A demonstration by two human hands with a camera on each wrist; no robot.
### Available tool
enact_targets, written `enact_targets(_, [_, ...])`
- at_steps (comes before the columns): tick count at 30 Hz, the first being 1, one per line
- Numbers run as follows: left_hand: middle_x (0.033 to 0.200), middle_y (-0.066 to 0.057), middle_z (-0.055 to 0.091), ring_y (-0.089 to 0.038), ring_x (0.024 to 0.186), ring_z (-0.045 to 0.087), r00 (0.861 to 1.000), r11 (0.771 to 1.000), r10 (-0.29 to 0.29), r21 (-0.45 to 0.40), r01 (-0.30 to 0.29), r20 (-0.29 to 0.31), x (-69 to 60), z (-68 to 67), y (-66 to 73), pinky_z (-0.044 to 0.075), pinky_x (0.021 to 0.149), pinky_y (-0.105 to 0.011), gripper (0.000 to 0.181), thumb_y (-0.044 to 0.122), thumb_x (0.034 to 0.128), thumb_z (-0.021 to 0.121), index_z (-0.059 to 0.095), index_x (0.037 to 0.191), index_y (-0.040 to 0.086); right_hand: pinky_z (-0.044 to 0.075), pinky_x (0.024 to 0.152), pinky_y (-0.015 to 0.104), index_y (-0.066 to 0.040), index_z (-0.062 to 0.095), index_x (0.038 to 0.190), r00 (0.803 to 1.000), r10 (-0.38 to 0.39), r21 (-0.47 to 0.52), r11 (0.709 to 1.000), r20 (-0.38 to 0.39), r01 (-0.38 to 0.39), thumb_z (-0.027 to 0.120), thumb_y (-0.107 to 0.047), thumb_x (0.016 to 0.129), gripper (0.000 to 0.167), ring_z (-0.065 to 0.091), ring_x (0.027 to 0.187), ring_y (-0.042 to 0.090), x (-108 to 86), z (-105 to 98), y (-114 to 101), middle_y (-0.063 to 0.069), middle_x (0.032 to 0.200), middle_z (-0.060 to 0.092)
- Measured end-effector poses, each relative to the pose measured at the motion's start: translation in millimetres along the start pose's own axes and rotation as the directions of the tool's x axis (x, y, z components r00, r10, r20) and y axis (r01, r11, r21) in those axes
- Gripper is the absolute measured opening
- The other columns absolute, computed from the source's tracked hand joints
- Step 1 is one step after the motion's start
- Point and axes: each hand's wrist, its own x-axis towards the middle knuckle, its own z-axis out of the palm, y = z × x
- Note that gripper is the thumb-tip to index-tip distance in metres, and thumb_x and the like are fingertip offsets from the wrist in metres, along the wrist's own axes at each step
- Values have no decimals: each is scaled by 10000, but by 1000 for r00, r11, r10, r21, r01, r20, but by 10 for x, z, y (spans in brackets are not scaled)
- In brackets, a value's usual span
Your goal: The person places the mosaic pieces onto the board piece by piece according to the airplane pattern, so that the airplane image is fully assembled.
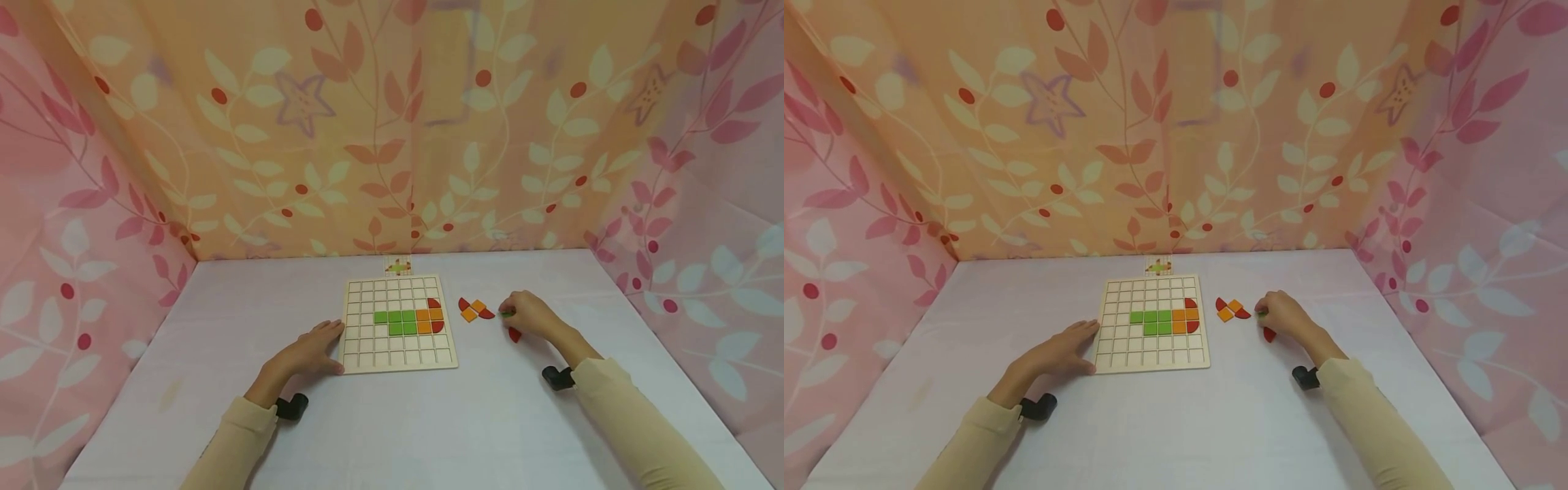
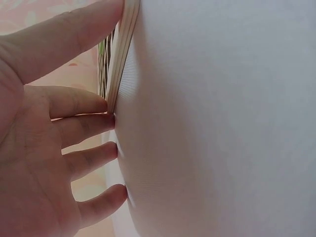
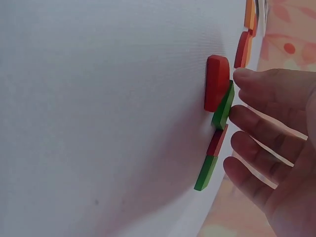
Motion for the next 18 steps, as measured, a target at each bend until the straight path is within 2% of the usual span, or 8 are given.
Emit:
enact_targets(10, [1592, -169, 288, -402, 1488, 193, 1000, 1000, 4, -3, -4, 1, -8, 1, 4, 214, 1136, -658, 893, 228, 774, 809, 338, 1496, -4, 511, 871, 475, 43, 727, 1032, 999, 47, -28, 999, 11, -46, 724, -75, 808, 253, 579, 896, 279, -16, 11, 73, 143, 953, 662])
enact_targets(18, [1596, -168, 279, -401, 1489, 190, 1000, 1000, -5, 0, 5, 8, -9, -2, 9, 211, 1135, -662, 899, 233, 776, 808, 330, 1500, -4, 518, 852, 471, 52, 725, 1016, 999, 50, -26, 998, 0, -50, 720, -58, 792, 249, 583, 886, 273, -11, 22, 80, 139, 937, 669])
